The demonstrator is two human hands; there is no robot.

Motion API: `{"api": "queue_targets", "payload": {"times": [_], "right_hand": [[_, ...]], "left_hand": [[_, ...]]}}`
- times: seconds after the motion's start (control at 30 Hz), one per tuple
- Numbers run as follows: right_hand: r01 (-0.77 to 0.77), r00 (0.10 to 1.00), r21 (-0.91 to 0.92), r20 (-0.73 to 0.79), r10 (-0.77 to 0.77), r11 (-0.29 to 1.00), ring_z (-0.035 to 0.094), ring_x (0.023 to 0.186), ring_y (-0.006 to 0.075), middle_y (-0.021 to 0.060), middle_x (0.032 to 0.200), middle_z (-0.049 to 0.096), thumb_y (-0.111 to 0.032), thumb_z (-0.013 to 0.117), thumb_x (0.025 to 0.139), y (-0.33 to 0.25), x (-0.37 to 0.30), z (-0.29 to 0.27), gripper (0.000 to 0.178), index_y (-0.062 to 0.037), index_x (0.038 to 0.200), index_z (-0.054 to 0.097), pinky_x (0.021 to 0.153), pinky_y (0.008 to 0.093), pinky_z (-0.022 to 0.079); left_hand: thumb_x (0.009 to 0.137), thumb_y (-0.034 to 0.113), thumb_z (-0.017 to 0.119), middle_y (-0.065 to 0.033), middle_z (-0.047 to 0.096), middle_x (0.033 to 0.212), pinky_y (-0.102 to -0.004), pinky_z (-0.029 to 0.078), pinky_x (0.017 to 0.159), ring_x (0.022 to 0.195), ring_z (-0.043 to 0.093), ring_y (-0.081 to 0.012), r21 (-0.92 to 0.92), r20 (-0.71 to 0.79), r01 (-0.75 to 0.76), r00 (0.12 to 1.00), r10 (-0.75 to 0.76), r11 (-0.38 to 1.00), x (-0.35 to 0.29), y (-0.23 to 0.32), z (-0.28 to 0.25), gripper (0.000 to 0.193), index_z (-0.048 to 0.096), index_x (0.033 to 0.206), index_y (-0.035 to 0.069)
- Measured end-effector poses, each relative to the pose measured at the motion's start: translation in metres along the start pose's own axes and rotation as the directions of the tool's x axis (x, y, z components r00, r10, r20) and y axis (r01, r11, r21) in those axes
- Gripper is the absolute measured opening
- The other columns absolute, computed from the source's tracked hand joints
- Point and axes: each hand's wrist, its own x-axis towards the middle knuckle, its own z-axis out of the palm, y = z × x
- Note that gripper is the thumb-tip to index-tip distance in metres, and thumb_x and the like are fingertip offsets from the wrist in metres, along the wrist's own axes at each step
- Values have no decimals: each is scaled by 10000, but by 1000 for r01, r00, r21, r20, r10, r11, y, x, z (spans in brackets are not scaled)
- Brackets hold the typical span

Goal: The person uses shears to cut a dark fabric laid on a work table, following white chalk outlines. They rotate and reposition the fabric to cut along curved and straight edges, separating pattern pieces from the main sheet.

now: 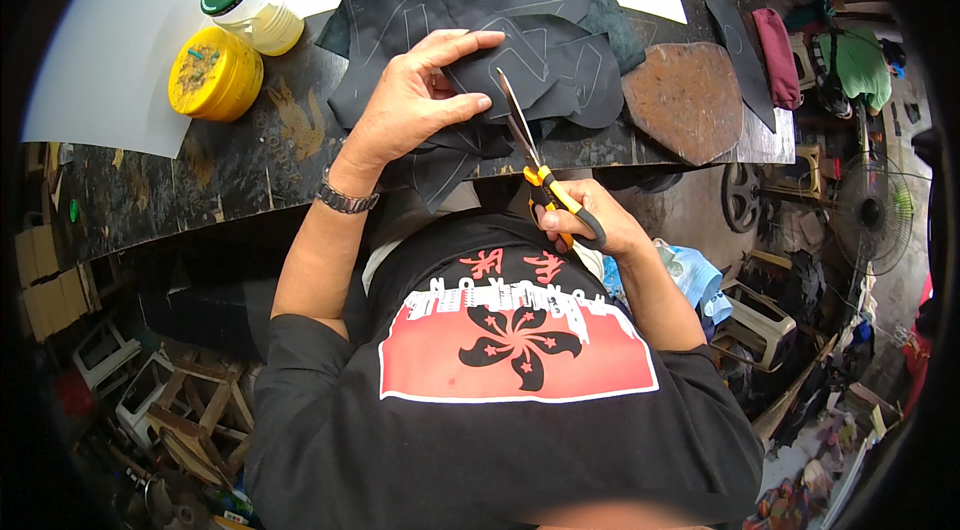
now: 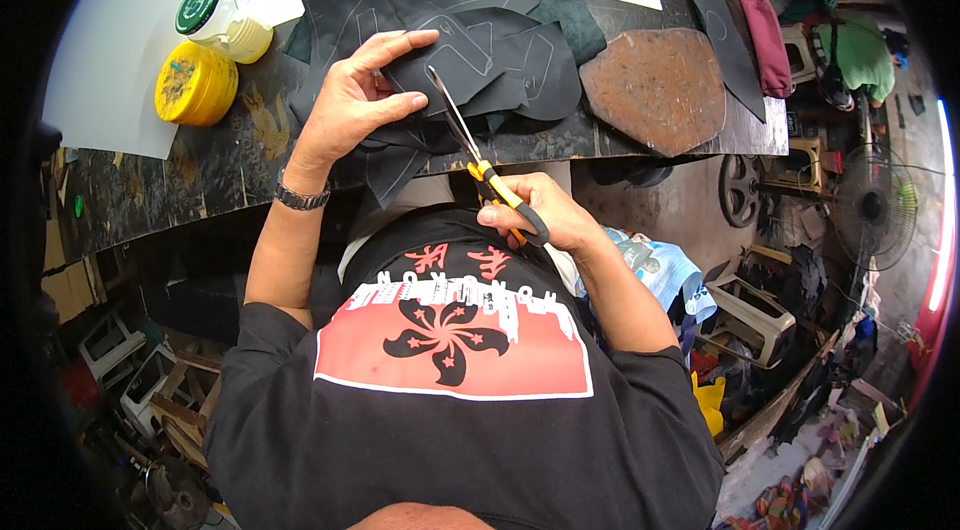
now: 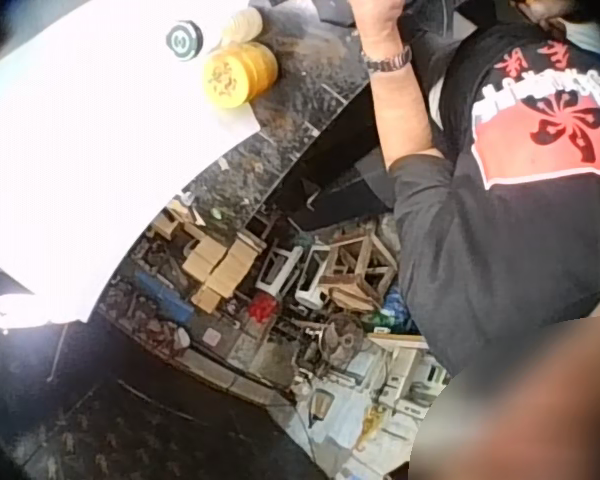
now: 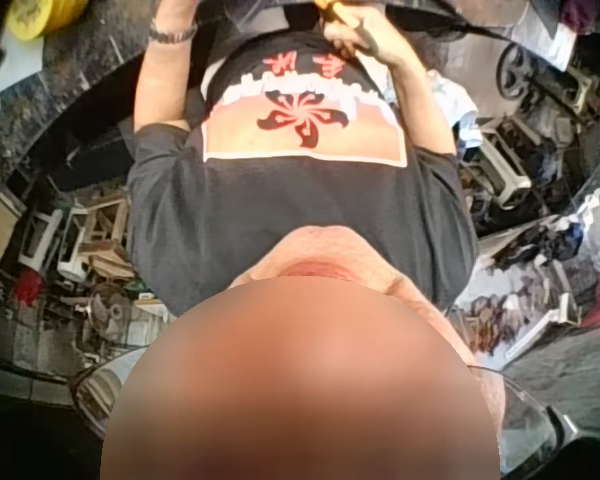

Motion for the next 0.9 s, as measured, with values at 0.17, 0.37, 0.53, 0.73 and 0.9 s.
{"api": "queue_targets", "payload": {"times": [0.17,0.37,0.53,0.73,0.9], "right_hand": [[-17,1000,-59,-21,15,998,539,552,66,-2,665,564,-293,745,803,1,4,3,288,-47,811,596,499,199,440],[-24,999,-67,-22,23,997,516,543,63,-7,662,562,-270,739,817,4,6,7,266,-45,799,598,494,206,419],[-17,1000,-94,-18,15,995,509,574,61,-8,665,566,-262,728,834,6,9,9,253,-43,801,606,524,212,401],[-51,999,-81,12,52,995,506,592,60,-10,673,568,-269,729,834,10,12,7,255,-43,820,612,544,211,399],[-19,1000,-98,22,21,995,526,636,76,2,693,569,-319,712,844,13,13,6,295,-45,821,604,581,227,422]], "left_hand": [[757,16,760,-25,529,1263,-192,483,788,1000,525,-80,18,-28,-18,999,19,1000,-2,-4,4,571,592,1300,72],[757,-18,738,-48,481,1334,-265,440,1011,1212,487,-151,-85,-27,-27,999,25,996,-2,-9,8,673,496,1381,42],[745,-47,709,-51,459,1366,-277,419,1043,1239,469,-157,-133,-29,-31,999,28,991,-2,-14,8,703,478,1400,59],[728,-77,689,-48,463,1376,-265,433,1026,1226,485,-147,-135,-39,-37,999,32,990,-3,-17,7,694,509,1381,72],[734,-72,676,-48,442,1381,-293,369,1096,1276,442,-167,-147,-7,-15,1000,14,989,-2,-17,5,717,463,1409,44]]}}
